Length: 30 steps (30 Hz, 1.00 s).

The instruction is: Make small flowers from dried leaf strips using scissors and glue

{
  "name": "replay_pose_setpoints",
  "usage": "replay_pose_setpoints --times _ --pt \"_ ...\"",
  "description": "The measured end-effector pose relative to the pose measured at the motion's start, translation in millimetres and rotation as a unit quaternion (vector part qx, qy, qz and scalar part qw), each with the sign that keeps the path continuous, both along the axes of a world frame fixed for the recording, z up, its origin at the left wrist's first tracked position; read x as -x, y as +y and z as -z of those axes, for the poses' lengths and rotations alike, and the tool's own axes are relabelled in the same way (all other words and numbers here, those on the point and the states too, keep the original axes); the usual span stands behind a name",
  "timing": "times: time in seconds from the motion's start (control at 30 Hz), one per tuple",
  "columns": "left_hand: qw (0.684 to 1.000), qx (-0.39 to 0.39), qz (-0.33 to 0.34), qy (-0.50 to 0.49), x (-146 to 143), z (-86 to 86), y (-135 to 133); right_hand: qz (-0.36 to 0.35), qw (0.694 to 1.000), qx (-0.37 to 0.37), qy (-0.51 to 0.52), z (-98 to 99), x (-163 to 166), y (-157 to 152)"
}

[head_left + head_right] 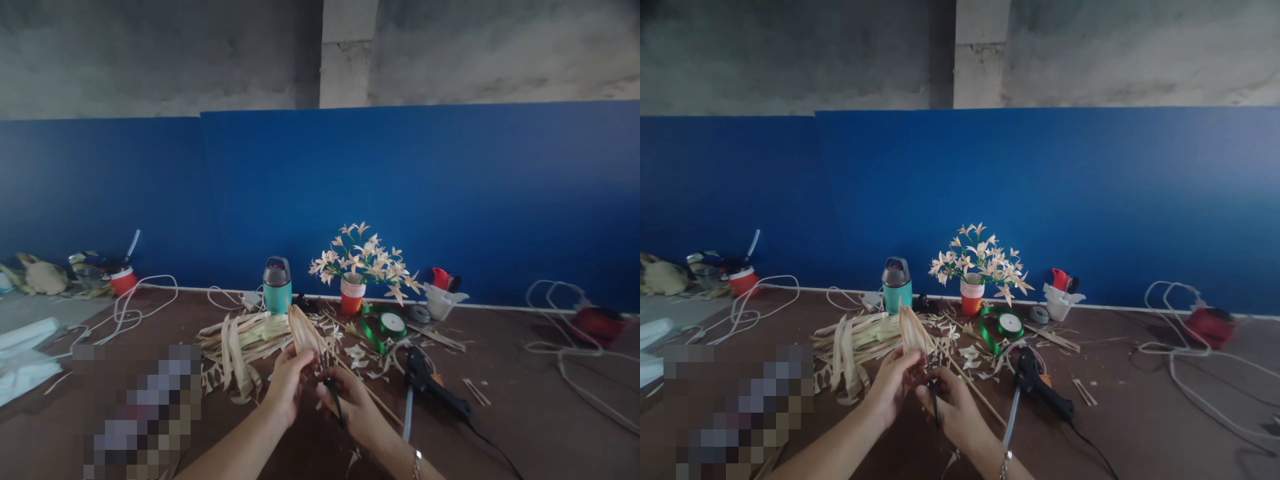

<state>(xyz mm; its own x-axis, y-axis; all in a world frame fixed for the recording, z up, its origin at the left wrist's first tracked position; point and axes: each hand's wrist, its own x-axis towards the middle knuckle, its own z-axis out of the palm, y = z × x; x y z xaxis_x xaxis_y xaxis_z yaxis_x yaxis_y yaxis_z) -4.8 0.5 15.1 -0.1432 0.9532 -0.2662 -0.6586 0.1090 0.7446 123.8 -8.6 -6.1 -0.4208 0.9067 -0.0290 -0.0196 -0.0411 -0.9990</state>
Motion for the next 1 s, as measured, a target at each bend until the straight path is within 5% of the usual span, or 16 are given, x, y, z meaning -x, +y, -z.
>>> replay_pose_setpoints --times 0.7,1.0 --pt "0.998 0.038 0.037 0.019 9 -2.9 7 0.017 0.996 -0.084 -0.039 -2.8 -5 3" --pt "0.993 -0.023 0.085 0.078 21 1.7 14 0.004 0.997 -0.064 -0.053 -10.4 -8 4"
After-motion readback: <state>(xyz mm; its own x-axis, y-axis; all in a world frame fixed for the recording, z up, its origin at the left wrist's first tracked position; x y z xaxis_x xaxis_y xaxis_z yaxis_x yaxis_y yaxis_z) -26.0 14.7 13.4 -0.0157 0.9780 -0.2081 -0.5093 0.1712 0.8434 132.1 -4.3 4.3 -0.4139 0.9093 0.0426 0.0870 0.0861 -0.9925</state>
